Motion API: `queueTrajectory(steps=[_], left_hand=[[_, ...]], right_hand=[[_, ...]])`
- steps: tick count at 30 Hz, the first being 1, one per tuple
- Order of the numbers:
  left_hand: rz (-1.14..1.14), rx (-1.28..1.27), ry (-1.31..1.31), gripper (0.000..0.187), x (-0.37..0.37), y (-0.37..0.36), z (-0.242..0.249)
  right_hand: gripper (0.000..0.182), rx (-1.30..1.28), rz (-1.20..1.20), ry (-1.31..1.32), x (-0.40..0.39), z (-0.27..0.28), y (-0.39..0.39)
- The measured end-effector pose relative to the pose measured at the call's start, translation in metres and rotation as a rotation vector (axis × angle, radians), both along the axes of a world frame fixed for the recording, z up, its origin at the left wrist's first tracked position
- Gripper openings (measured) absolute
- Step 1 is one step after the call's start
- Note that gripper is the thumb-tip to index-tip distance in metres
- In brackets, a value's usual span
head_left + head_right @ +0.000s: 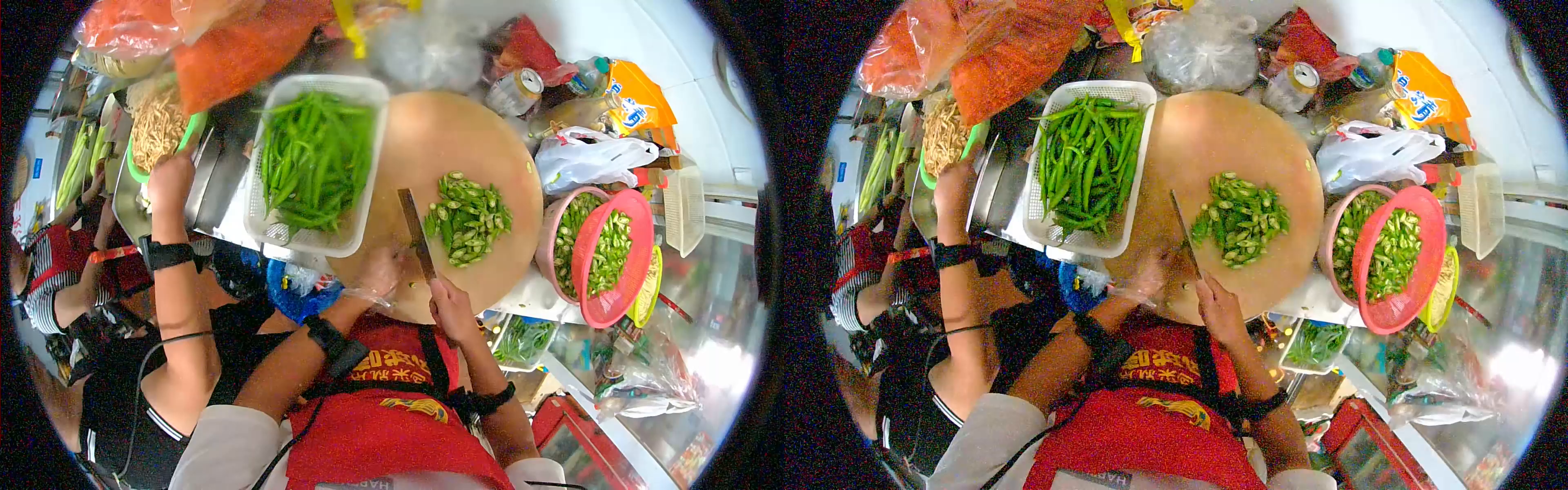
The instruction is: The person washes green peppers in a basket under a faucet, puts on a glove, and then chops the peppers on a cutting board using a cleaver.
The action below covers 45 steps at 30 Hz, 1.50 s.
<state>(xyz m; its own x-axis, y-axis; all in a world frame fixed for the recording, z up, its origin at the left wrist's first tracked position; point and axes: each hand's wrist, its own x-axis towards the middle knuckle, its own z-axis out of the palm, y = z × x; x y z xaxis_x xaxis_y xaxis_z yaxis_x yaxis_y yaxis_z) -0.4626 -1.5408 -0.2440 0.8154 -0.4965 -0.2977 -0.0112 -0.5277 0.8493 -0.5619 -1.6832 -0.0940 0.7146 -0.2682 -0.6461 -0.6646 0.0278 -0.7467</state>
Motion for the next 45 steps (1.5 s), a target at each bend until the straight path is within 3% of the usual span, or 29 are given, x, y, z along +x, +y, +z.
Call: queueTrajectory(steps=[1,3,5,6,7,9,11,13,14,15,18,19,21,22,24,27,29,31,32,35,37,39,41,42,44,45], left_hand=[[0.000,-0.001,-0.003,0.025,0.006,-0.003,0.018],[-0.171,0.294,0.181,0.030,0.025,-0.006,0.085],[-0.262,0.258,0.244,0.033,0.036,0.010,0.125],[-0.356,0.214,0.303,0.037,0.043,0.023,0.134],[-0.336,0.217,0.144,0.039,0.040,0.042,0.127],[-0.364,0.097,0.274,0.041,0.053,0.093,0.125],[-0.166,0.496,0.171,0.040,0.059,0.131,0.154],[-0.143,0.760,0.083,0.045,0.070,0.159,0.177],[-0.078,0.730,0.004,0.046,0.071,0.182,0.158],[0.071,0.712,0.034,0.041,0.078,0.169,0.181],[0.355,0.456,-0.237,0.026,0.095,0.145,0.210],[0.365,0.453,-0.238,0.026,0.102,0.134,0.207],[0.255,0.325,-0.644,0.025,0.118,0.116,0.199],[0.262,0.320,-0.647,0.025,0.127,0.112,0.193],[-0.014,0.654,-0.473,0.028,0.142,0.105,0.180],[0.013,0.727,-0.309,0.029,0.154,0.104,0.171],[-0.106,0.672,-0.374,0.030,0.154,0.116,0.167],[0.105,0.401,-0.180,0.028,0.145,0.109,0.215],[0.177,0.241,-0.242,0.029,0.140,0.113,0.216],[0.308,0.244,-0.032,0.027,0.123,0.106,0.254],[0.387,-0.078,0.090,0.023,0.104,0.095,0.235],[0.256,-0.076,0.272,0.023,0.079,0.072,0.238],[0.104,-0.229,0.467,0.025,0.057,0.047,0.216],[0.094,-0.239,0.481,0.025,0.042,0.035,0.198],[0.179,-0.244,0.812,0.023,0.014,0.018,0.157],[0.176,-0.247,0.820,0.023,0.007,0.015,0.139]], right_hand=[[0.043,0.018,0.027,0.015,0.000,-0.005,-0.002],[0.040,0.018,0.032,0.036,-0.001,-0.009,-0.011],[0.039,0.031,0.035,0.058,-0.009,-0.011,-0.018],[0.038,0.008,-0.026,0.044,-0.013,-0.012,-0.021],[0.039,-0.012,-0.086,0.031,-0.015,-0.013,-0.024],[0.036,0.053,-0.199,0.014,-0.015,-0.009,-0.028],[0.037,0.021,-0.161,-0.002,-0.019,-0.013,-0.033],[0.038,0.019,-0.166,-0.024,-0.021,-0.020,-0.033],[0.039,0.022,-0.165,-0.037,-0.020,-0.020,-0.031],[0.039,0.027,-0.159,-0.042,-0.018,-0.017,-0.028],[0.040,-0.004,-0.158,-0.007,-0.014,-0.012,-0.025],[0.040,-0.031,-0.141,-0.025,-0.016,-0.017,-0.026],[0.040,-0.064,-0.118,-0.047,-0.020,-0.020,-0.027],[0.041,-0.051,-0.122,-0.062,-0.020,-0.020,-0.027],[0.041,-0.045,-0.129,-0.084,-0.021,-0.021,-0.027],[0.041,0.006,-0.168,-0.048,-0.019,-0.021,-0.027],[0.040,0.011,-0.189,-0.030,-0.019,-0.019,-0.023],[0.039,0.021,-0.203,-0.014,-0.017,-0.010,-0.020],[0.039,0.030,-0.207,0.003,-0.016,-0.008,-0.019],[0.038,0.012,-0.201,-0.030,-0.014,-0.007,-0.018],[0.037,0.025,-0.224,0.005,-0.012,-0.008,-0.017],[0.037,0.027,-0.250,0.049,-0.015,-0.011,-0.018],[0.036,-0.055,-0.145,-0.047,-0.016,-0.013,-0.019],[0.035,-0.014,-0.171,0.010,-0.012,-0.005,-0.018],[0.034,-0.033,-0.162,0.007,-0.008,0.000,-0.016],[0.034,-0.036,-0.146,-0.007,-0.008,0.001,-0.014]])
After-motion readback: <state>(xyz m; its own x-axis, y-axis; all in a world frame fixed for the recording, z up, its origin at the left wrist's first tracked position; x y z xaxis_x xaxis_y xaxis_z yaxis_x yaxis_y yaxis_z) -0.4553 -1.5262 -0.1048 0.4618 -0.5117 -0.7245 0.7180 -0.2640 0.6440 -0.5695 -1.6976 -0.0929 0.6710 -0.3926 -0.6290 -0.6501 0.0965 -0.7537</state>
